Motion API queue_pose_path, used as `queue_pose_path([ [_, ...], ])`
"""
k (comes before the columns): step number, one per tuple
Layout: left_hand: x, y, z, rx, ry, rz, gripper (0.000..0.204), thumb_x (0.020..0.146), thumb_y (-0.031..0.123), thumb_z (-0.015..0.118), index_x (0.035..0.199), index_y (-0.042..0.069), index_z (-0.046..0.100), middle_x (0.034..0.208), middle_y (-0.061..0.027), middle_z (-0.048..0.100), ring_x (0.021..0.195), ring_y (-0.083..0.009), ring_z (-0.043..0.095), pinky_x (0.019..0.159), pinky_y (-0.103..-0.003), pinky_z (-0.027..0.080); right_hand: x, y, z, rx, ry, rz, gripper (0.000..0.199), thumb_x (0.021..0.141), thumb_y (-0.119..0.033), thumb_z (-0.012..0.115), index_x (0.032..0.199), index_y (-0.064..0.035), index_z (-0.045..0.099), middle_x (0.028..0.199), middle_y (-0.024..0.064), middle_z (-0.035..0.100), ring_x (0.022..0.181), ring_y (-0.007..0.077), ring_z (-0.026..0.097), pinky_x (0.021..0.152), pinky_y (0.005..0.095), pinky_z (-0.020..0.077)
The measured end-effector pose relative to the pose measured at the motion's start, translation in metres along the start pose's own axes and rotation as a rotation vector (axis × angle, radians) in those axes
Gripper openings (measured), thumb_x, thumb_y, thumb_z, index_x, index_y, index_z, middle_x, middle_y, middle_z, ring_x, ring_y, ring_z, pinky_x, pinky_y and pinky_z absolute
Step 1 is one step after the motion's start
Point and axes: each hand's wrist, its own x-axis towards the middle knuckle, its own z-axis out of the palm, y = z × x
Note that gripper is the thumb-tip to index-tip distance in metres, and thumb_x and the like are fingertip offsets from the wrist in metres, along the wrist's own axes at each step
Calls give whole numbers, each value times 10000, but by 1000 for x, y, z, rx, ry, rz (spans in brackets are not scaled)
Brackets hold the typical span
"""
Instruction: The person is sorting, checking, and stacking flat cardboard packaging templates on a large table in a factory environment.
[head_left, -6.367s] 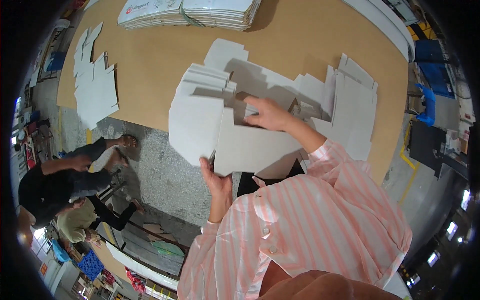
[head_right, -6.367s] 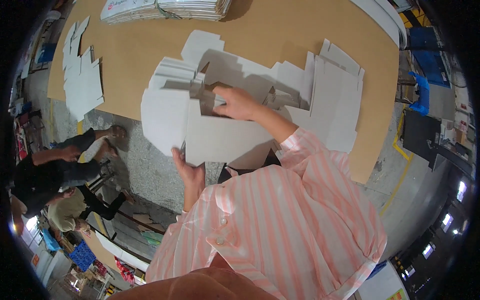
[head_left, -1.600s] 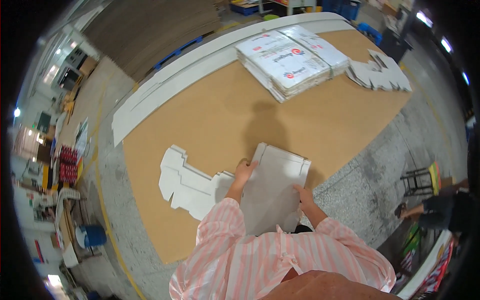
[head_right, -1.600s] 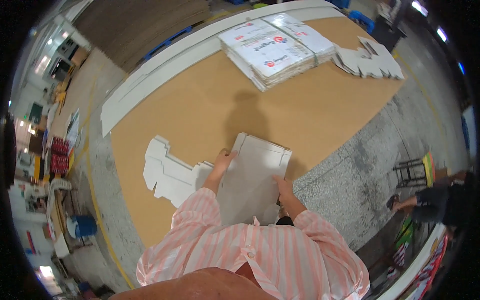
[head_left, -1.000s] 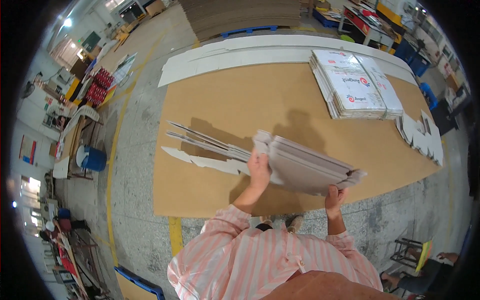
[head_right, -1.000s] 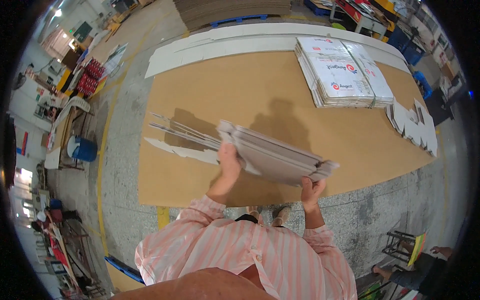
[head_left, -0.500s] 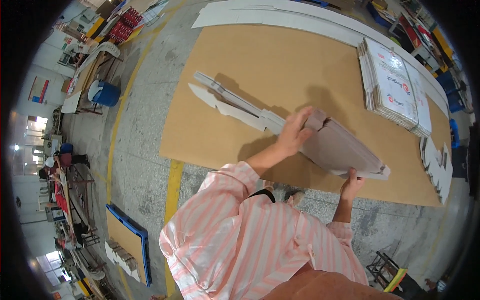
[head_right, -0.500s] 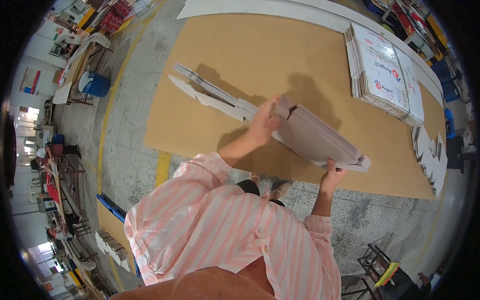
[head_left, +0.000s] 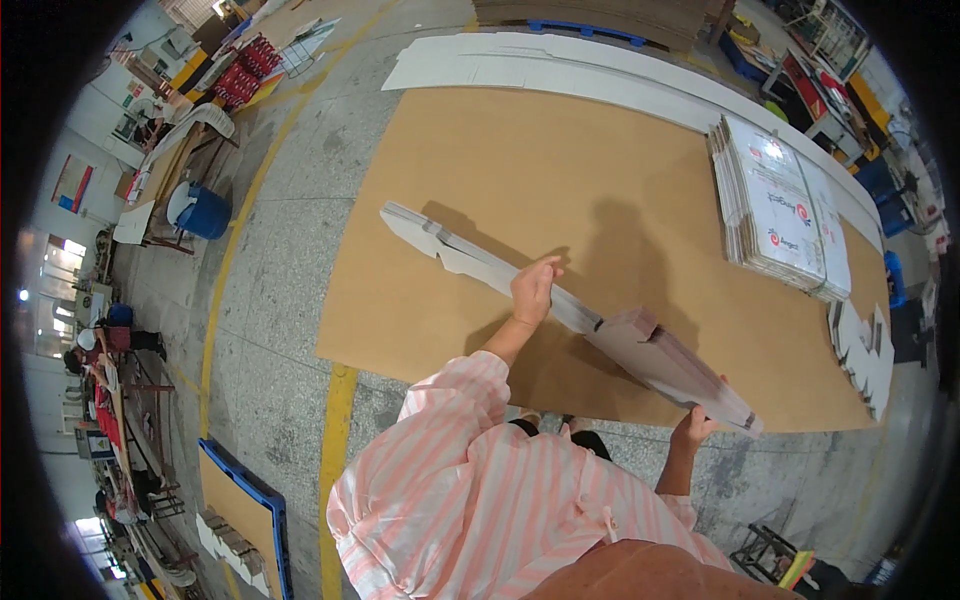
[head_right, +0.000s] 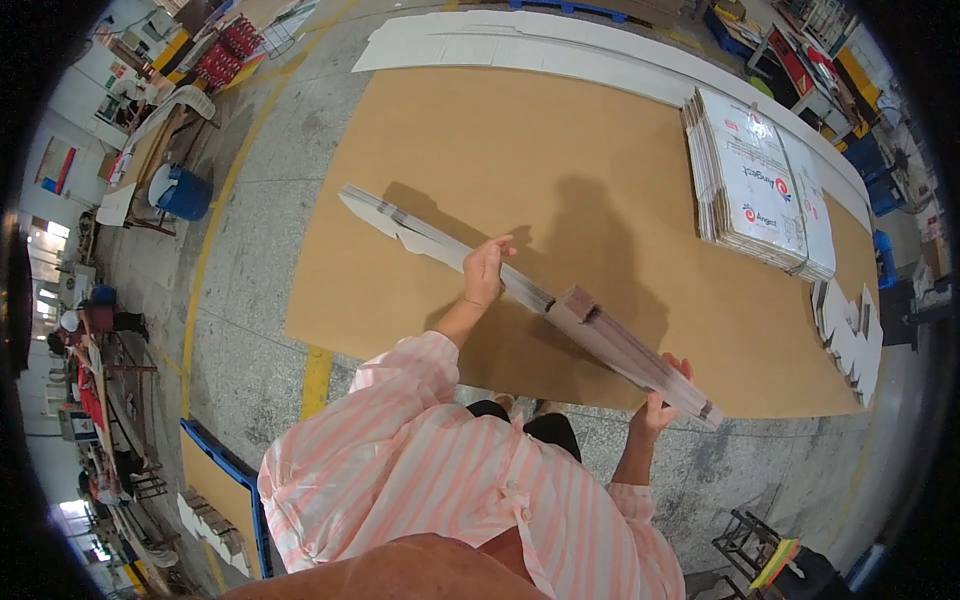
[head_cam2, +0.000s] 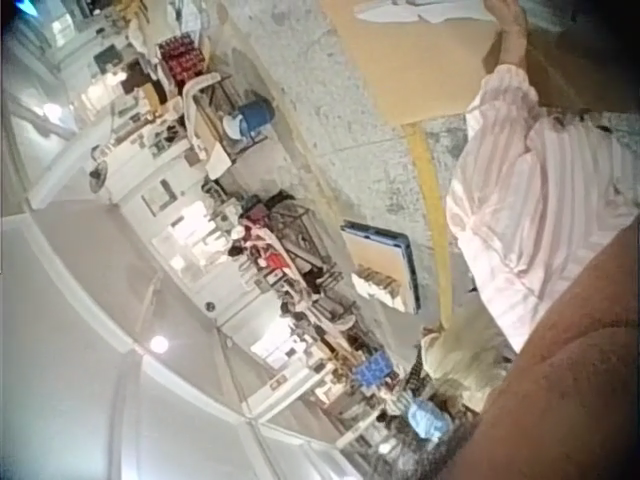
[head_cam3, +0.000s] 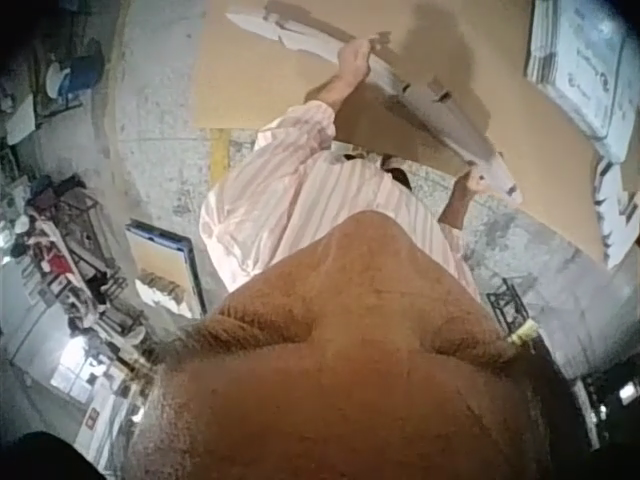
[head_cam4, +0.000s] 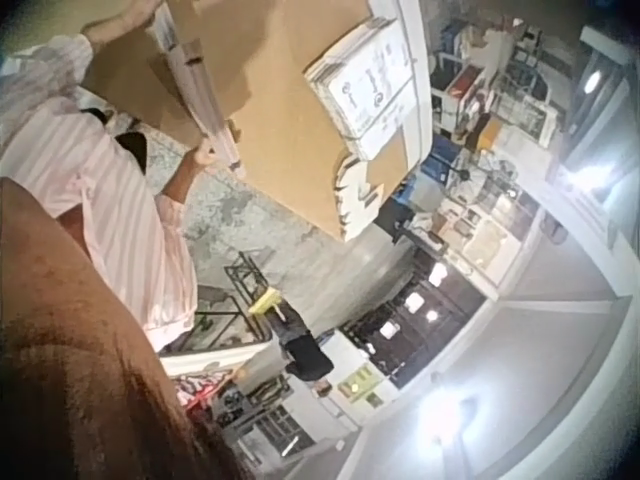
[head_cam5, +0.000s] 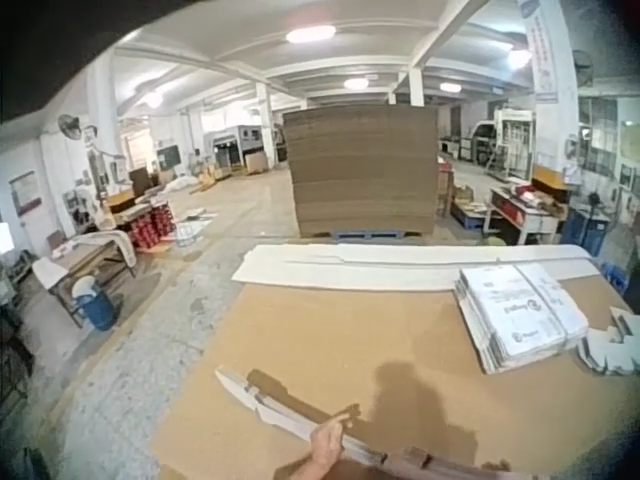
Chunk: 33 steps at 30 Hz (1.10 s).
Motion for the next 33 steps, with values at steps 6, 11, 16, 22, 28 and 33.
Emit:
queue_pose_path([
  [6, 17, 35, -49, 199, -237, 208, 513, 842, 349, 514, 1245, 41, 436, 1117, -123, 562, 1002, -267, 530, 840, -363, 419, 11, 36, -48, 65, -37, 137, 492, 734, -236, 662, 1108, 28, 484, 1050, 93, 532, 979, 198, 499, 899, 333, 357],
  [11, 32, 1, -115, 1085, -585, 377, 486, 749, 417, 599, 1081, 71, 522, 1071, -91, 515, 1064, -280, 428, 899, -408, 343, 27, 53, -48, 127, -76, 188, 335, 762, -175, 638, 1014, 17, 528, 961, 49, 555, 879, 148, 515, 839, 291, 382],
  [16, 41, -13, -118, 1058, -645, 347, 394, 728, 425, 607, 888, 74, 528, 881, -92, 491, 927, -285, 455, 831, -409, 353, 41, 14, 6, 105, 87, 52, 178, 812, -143, 550, 911, 5, 538, 853, 33, 546, 792, 120, 483, 738, 285, 381],
  [22, 41, -5, -100, 967, -400, 451, 392, 737, 435, 598, 889, 80, 531, 869, -81, 521, 865, -268, 483, 777, -392, 362, 41, 49, -36, -467, 39, -126, 218, 822, -145, 476, 927, 40, 522, 916, 119, 530, 788, 198, 482, 755, 309, 392],
  [28, 51, -9, -107, 1052, -519, 451, 390, 786, 449, 535, 890, 74, 518, 835, -92, 509, 824, -276, 487, 727, -382, 362, 43, 70, -44, -1051, -75, -530, 235, 870, -160, 436, 966, 45, 499, 893, 111, 491, 828, 217, 455, 758, 329, 392],
  [33, 64, -23, -97, 996, -459, 602, 398, 802, 478, 509, 823, 81, 499, 785, -76, 510, 773, -259, 495, 670, -374, 373, 53, 88, -51, -36, -10, -55, 342, 906, -281, 402, 1056, 17, 478, 1044, 122, 510, 965, 225, 471, 856, 343, 372],
])
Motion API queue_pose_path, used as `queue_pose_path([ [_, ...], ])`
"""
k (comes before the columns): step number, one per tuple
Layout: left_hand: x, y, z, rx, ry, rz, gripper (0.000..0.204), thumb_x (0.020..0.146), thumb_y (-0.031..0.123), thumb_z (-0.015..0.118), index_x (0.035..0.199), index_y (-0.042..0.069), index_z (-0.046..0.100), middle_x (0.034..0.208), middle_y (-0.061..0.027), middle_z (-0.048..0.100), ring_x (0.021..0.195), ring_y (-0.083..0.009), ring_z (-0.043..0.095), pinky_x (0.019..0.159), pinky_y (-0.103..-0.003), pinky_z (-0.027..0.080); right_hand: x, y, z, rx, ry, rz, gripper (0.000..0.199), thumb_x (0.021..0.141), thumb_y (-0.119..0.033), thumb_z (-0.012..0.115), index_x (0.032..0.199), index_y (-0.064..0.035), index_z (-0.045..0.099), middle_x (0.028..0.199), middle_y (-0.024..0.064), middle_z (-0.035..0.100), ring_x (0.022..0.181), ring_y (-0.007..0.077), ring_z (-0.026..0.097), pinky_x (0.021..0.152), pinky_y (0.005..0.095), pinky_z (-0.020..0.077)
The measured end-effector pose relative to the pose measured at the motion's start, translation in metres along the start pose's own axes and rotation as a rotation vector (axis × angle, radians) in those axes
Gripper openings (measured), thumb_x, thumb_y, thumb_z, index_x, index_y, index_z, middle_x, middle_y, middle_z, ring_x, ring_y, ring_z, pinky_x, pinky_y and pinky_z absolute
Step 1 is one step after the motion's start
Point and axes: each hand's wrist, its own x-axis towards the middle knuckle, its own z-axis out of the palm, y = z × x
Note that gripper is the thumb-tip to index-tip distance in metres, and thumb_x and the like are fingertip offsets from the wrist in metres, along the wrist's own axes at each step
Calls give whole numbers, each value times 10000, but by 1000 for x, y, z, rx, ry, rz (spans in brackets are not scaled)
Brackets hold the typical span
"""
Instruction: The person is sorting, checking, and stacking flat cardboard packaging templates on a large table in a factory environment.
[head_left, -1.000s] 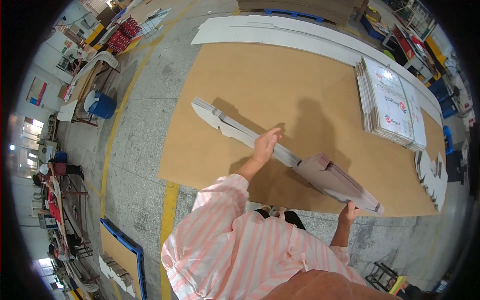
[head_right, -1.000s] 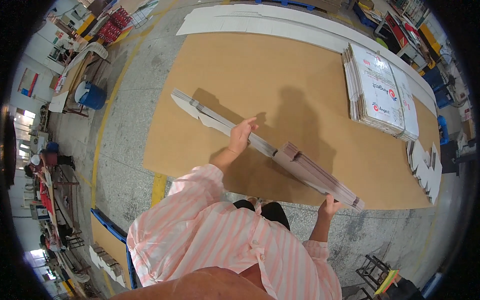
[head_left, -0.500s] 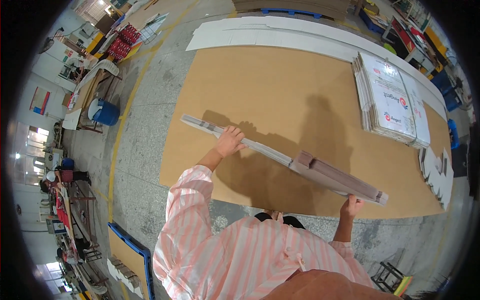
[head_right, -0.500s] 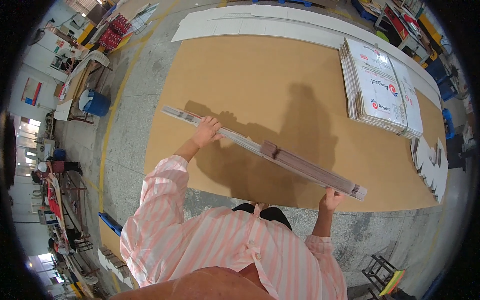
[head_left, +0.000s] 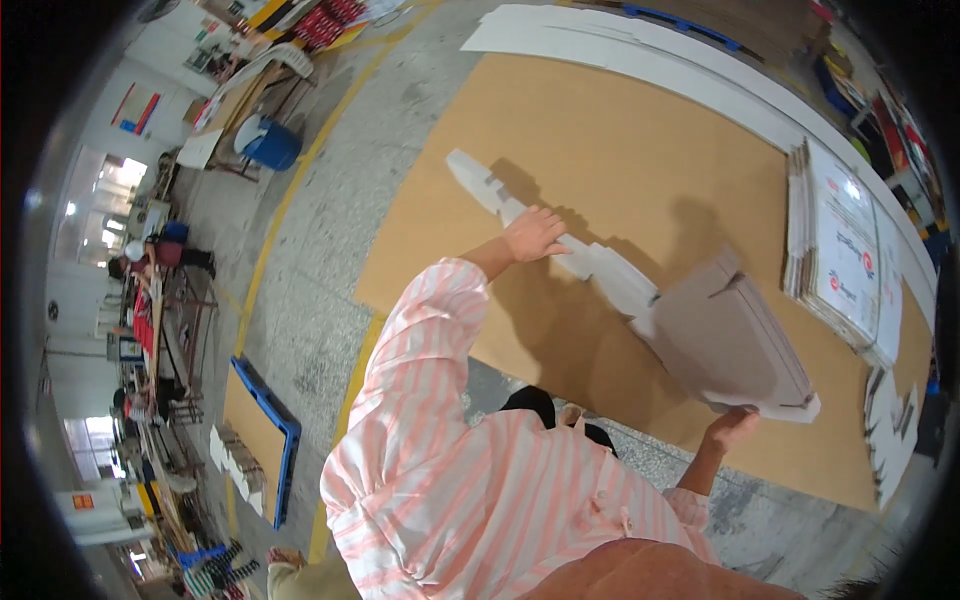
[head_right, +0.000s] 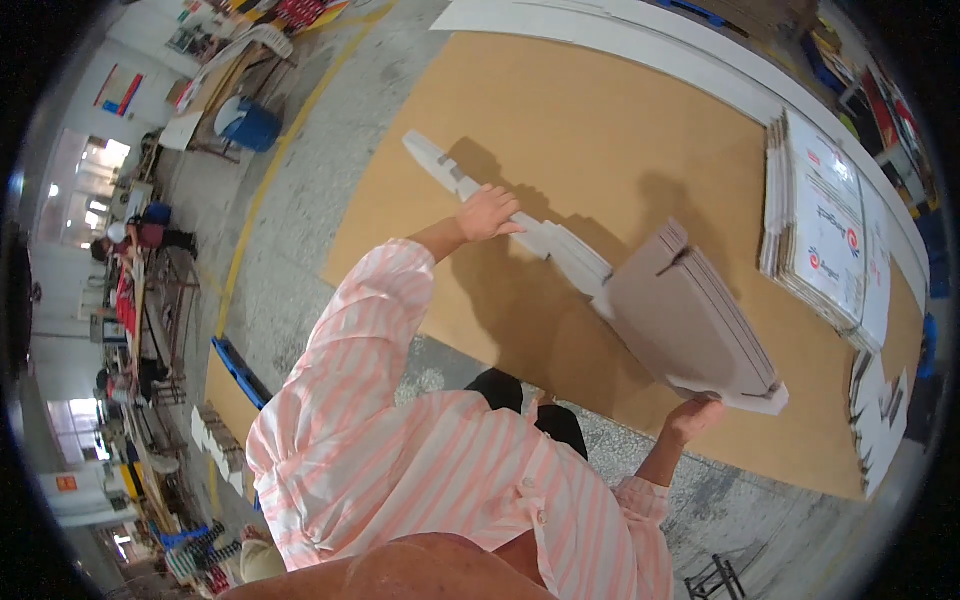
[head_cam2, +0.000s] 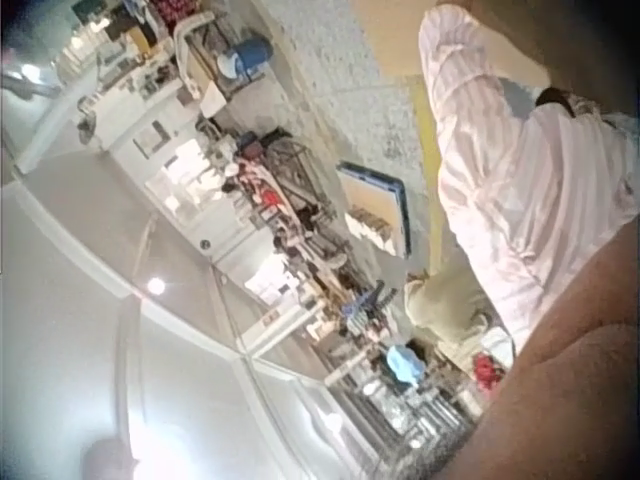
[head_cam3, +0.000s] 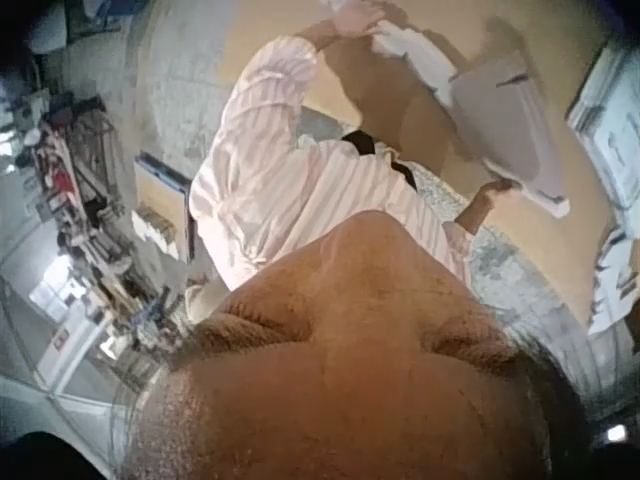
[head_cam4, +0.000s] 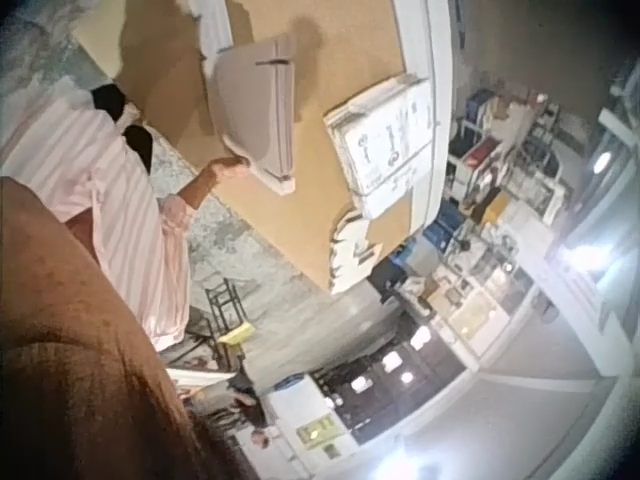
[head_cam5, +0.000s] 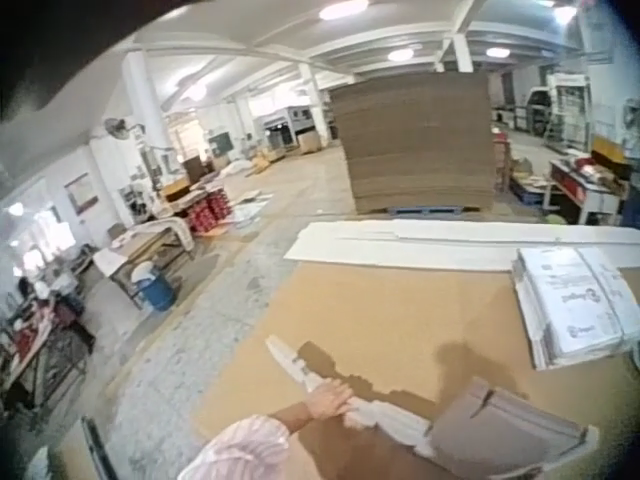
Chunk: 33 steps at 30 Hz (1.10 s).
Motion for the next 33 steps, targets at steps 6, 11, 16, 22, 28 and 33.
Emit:
queue_pose_path([
  [6, -15, 6, 2, 20, 10, -19, 403, 810, 488, 482, 812, 86, 498, 773, -65, 519, 777, -239, 506, 689, -355, 387, 9, -19, 28, -33, 240, 48, 395, 909, -370, 398, 977, 11, 480, 1001, 118, 511, 912, 205, 481, 826, 354, 388],
  [11, -40, 2, -2, 18, -43, -19, 421, 807, 504, 465, 818, 86, 514, 780, -62, 537, 809, -227, 521, 721, -340, 409, 8, -58, 62, -377, 263, -37, 340, 897, -313, 416, 891, 17, 499, 905, 120, 521, 823, 221, 499, 744, 371, 430],
  [16, -120, 4, -39, -21, -42, 41, 414, 821, 500, 452, 752, 92, 480, 741, -56, 513, 746, -205, 513, 670, -317, 400, -30, -86, 93, 78, 327, 111, 427, 872, -356, 455, 1032, 37, 499, 1063, 157, 539, 954, 268, 526, 847, 400, 422],
  [22, -213, -16, -89, 75, -80, -127, 383, 819, 472, 468, 760, 94, 484, 736, -56, 497, 739, -199, 510, 653, -317, 400, -72, -71, 150, 181, 289, 152, 535, 886, -394, 410, 1209, 33, 412, 1223, 178, 457, 1107, 292, 458, 953, 428, 356],
  [28, -241, -9, -87, 21, -44, -196, 356, 813, 451, 491, 783, 97, 493, 749, -56, 481, 725, -211, 492, 645, -331, 395, -88, -59, 148, 80, 148, 152, 510, 930, -381, 323, 1241, 18, 383, 1279, 165, 415, 1162, 264, 417, 993, 403, 319],
  [33, -244, -18, -77, -98, -123, -159, 400, 829, 471, 462, 818, 74, 507, 781, -85, 517, 768, -248, 524, 676, -364, 415, -79, -66, 151, -210, 125, 165, 499, 930, -354, 372, 1224, 48, 392, 1261, 165, 425, 1130, 245, 433, 967, 368, 341],
])
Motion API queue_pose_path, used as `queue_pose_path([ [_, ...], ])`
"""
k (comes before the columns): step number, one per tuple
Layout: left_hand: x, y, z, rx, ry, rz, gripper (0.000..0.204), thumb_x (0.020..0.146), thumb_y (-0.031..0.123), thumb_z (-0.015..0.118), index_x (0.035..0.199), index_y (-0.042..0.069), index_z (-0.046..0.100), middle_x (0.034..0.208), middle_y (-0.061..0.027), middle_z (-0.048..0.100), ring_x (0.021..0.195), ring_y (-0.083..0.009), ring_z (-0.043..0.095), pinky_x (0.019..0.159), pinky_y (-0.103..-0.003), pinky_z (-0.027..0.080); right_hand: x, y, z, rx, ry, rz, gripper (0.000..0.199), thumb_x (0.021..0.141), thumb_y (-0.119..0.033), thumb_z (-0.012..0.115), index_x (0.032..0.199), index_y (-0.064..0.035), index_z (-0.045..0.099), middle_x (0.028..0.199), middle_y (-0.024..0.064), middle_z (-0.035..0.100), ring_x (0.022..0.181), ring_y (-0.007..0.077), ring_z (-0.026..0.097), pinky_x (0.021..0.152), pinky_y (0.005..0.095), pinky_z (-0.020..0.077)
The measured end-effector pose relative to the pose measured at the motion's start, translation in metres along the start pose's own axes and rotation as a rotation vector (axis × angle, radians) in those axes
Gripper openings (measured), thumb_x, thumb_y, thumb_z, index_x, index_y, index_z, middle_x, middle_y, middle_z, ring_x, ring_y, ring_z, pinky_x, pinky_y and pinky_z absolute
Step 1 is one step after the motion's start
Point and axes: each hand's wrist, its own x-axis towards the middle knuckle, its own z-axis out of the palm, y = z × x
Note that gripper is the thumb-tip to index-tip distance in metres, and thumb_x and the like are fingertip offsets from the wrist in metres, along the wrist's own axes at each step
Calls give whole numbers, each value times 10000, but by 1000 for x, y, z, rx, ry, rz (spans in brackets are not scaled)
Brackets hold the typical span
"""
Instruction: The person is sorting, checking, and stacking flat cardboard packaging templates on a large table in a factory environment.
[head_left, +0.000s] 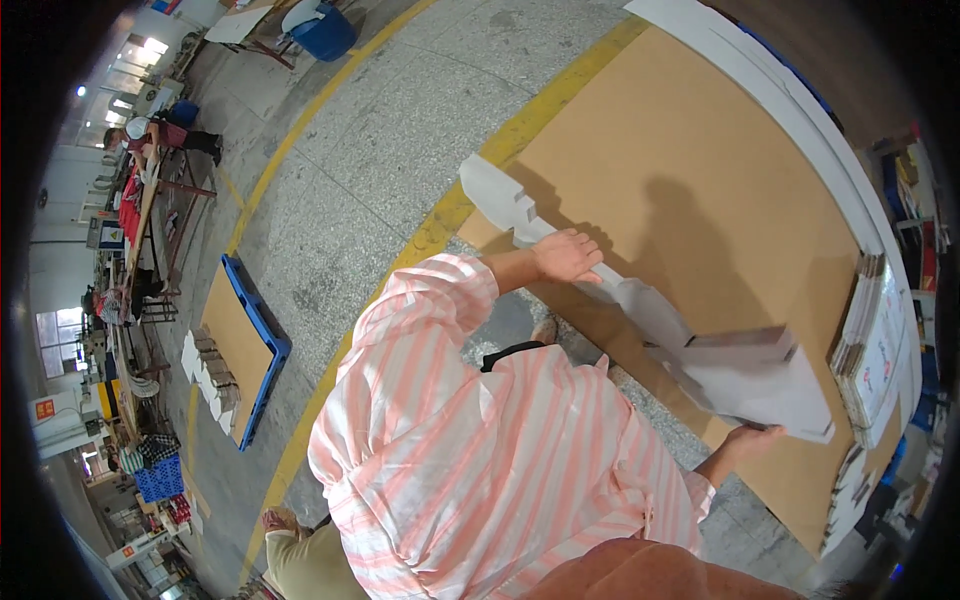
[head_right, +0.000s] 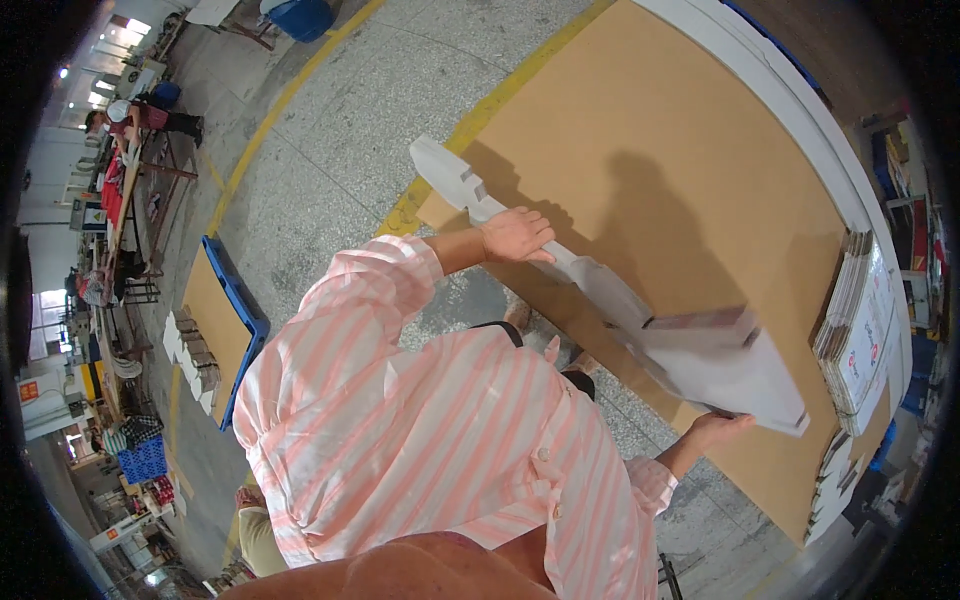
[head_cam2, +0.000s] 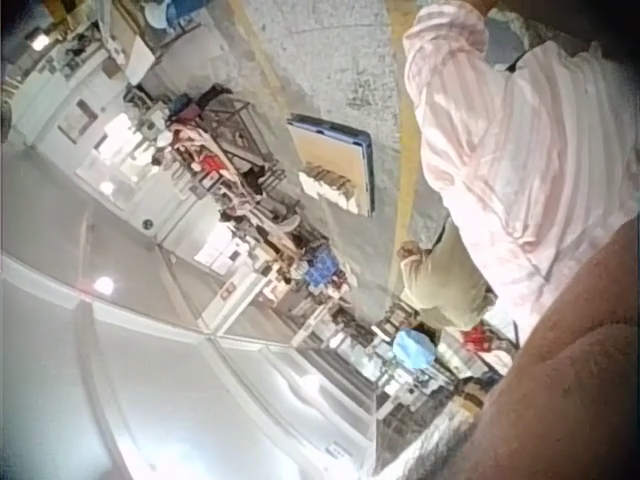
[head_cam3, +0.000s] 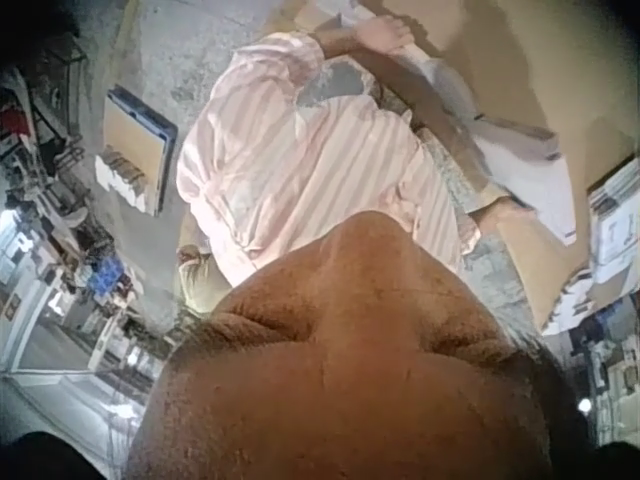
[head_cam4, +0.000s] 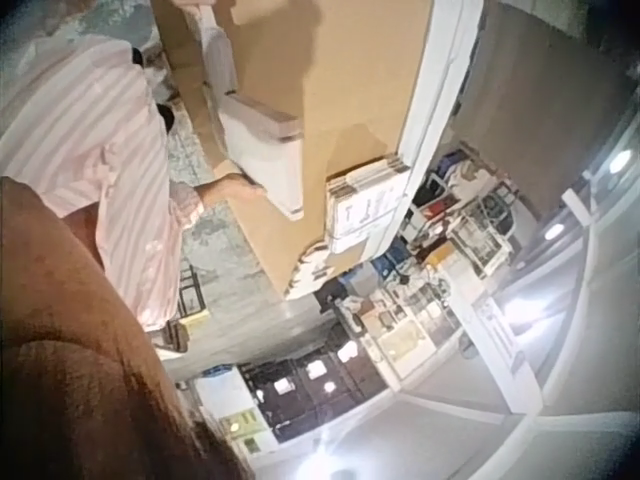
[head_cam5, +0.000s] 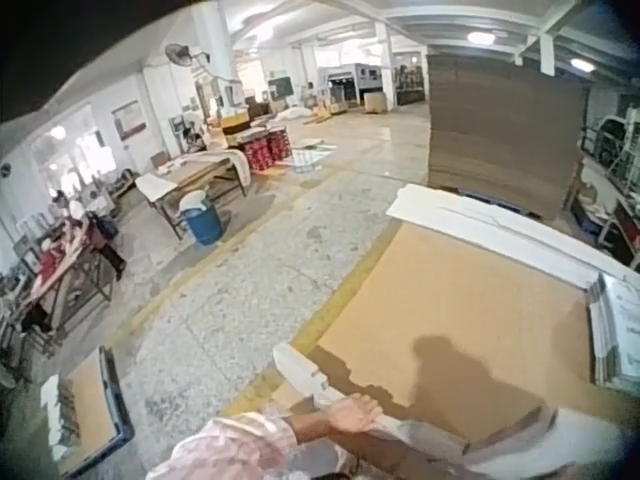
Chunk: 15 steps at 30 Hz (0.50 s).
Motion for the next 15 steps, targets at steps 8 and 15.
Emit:
queue_pose_path([
  [8, -7, 0, -14, -339, -570, -171, 499, 817, 506, 474, 876, 18, 561, 865, -177, 615, 872, -352, 581, 738, -460, 441, 23, -16, 56, -139, -260, 441, 647, 890, -438, 452, 1215, 119, 400, 1220, 178, 471, 1099, 250, 461, 941, 339, 364],
  [15, -6, -26, 52, -363, -755, -189, 495, 799, 488, 506, 905, 23, 636, 880, -194, 626, 850, -362, 591, 733, -453, 458, 15, 54, 77, -1442, -401, -118, 622, 783, -408, 601, 1196, 39, 467, 1177, 196, 502, 1058, 278, 499, 919, 357, 381],
])
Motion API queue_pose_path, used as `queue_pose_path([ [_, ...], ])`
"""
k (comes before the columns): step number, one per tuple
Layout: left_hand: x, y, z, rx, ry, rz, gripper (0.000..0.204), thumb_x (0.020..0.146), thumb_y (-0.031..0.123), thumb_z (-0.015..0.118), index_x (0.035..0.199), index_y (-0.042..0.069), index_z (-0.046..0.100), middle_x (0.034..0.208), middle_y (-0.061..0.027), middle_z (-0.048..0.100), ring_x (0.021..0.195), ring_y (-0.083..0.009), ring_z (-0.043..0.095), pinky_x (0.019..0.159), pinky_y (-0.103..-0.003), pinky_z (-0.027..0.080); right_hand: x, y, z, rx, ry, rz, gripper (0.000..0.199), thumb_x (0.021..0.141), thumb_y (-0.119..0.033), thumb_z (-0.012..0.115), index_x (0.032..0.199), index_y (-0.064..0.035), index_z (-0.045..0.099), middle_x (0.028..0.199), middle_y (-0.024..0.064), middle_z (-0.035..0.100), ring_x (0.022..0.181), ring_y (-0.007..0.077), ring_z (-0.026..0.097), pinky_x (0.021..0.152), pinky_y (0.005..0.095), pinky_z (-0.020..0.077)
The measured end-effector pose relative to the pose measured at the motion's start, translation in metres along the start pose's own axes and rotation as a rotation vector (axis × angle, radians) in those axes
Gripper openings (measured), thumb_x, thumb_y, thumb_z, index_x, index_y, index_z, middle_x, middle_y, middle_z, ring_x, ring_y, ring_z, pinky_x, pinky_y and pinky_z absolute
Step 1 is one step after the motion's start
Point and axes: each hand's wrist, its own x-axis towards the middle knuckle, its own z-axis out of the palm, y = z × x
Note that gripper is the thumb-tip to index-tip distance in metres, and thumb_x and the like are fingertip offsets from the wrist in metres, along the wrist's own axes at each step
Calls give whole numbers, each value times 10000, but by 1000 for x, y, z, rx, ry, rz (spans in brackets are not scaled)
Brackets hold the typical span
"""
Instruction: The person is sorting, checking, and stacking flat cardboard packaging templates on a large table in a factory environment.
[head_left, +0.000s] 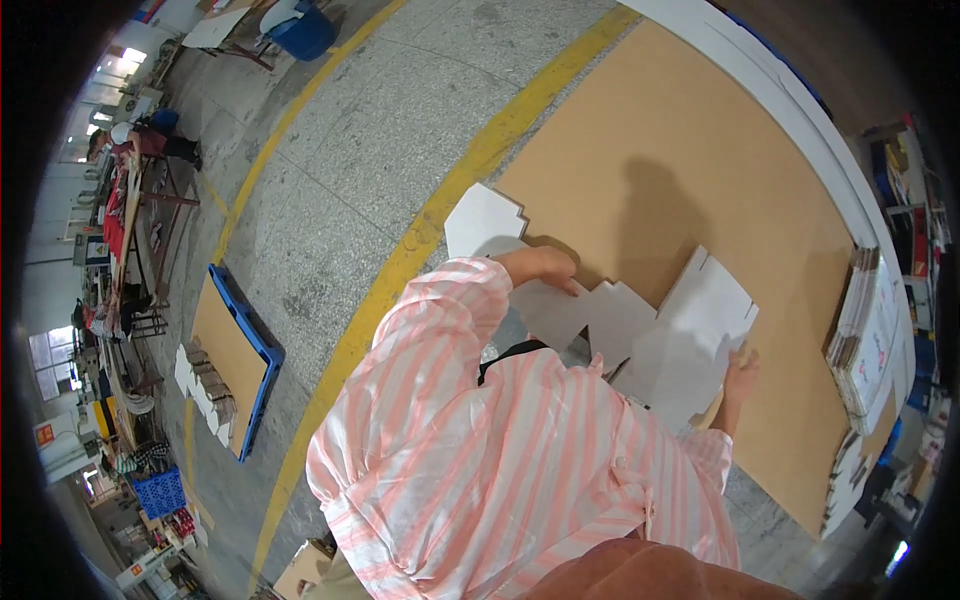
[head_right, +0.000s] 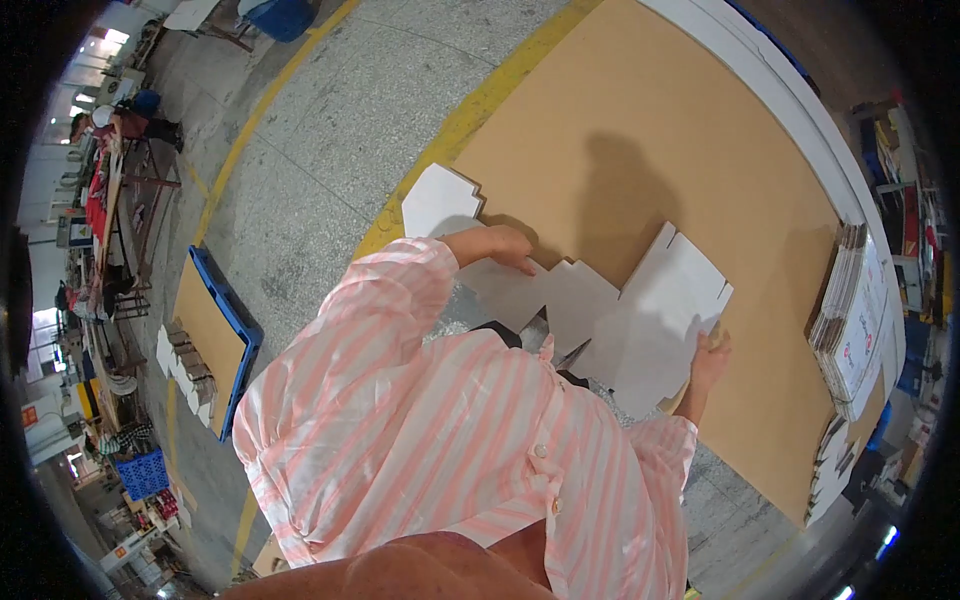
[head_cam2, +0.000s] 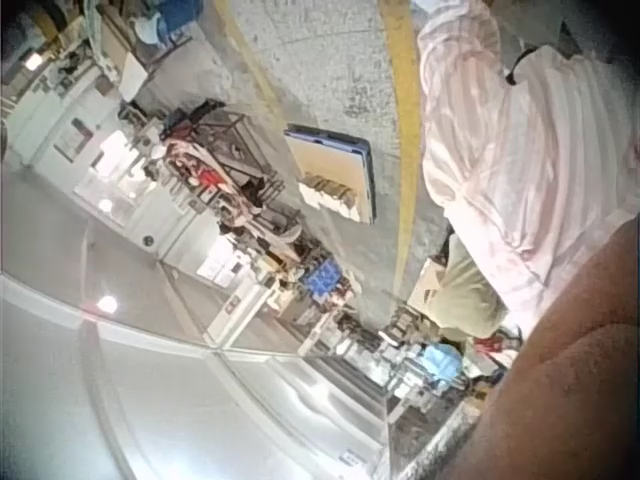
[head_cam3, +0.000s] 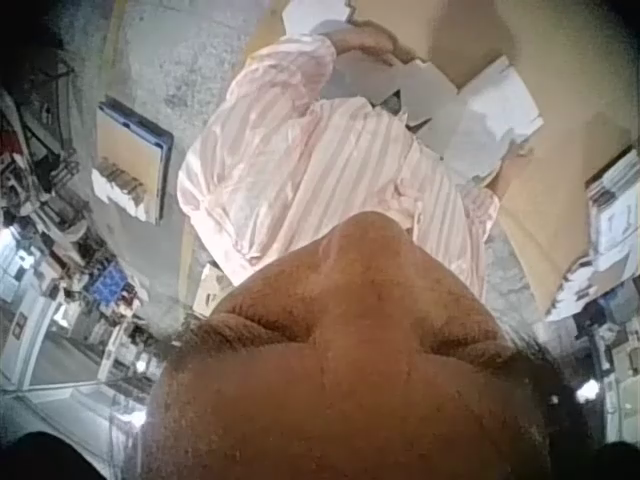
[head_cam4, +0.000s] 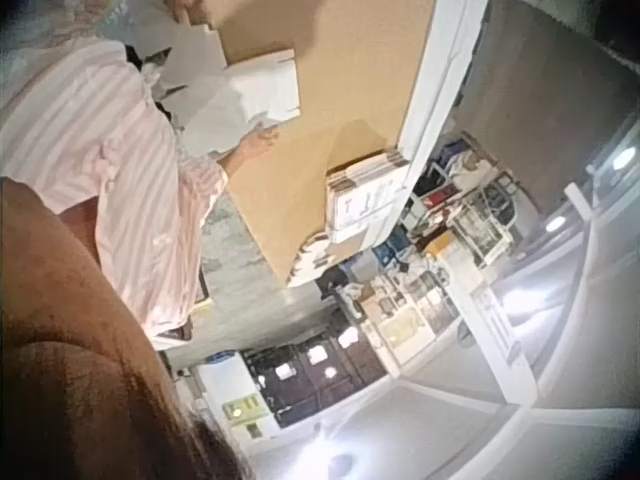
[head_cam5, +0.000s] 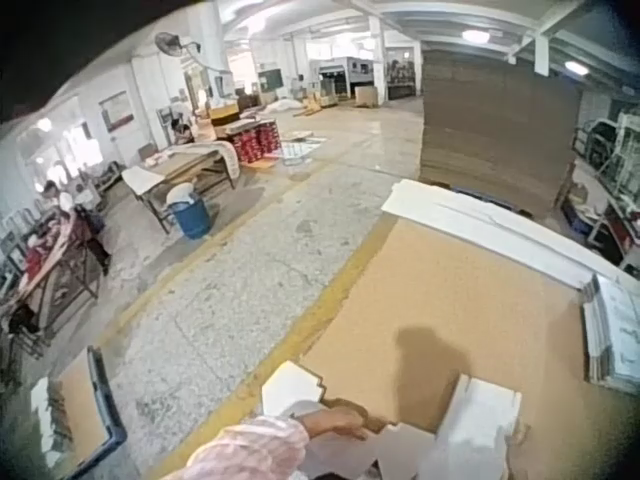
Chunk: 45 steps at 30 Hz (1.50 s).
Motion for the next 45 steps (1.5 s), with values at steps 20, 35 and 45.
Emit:
queue_pose_path([
  [20, -105, -134, 72, -1774, 1009, -675, 600, 769, 337, 634, 1180, -59, 450, 1127, -165, 526, 991, -285, 528, 851, -378, 428, -88, -20, 29, 124, -70, -163, 553, 647, -180, 616, 1181, -216, 477, 1185, 60, 440, 1077, 321, 412, 818, 497, 407],
  [35, -134, -114, 69, -2205, 995, -65, 473, 841, 290, 545, 1218, 21, 447, 1169, -113, 537, 1040, -290, 535, 876, -416, 452, -96, -34, 27, 127, 27, -247, 530, 677, -183, 579, 1193, -175, 462, 1182, 92, 438, 1057, 311, 418, 818, 495, 398],
  [45, -144, -23, 6, -1225, 1340, -397, 356, 774, 134, 635, 1064, -51, 541, 978, -129, 621, 854, -276, 612, 722, -342, 482, -102, -31, 52, 143, -2, -452, 685, 770, -435, 536, 1342, -132, 314, 1404, 155, 227, 1310, 346, 156, 1046, 518, 109],
])
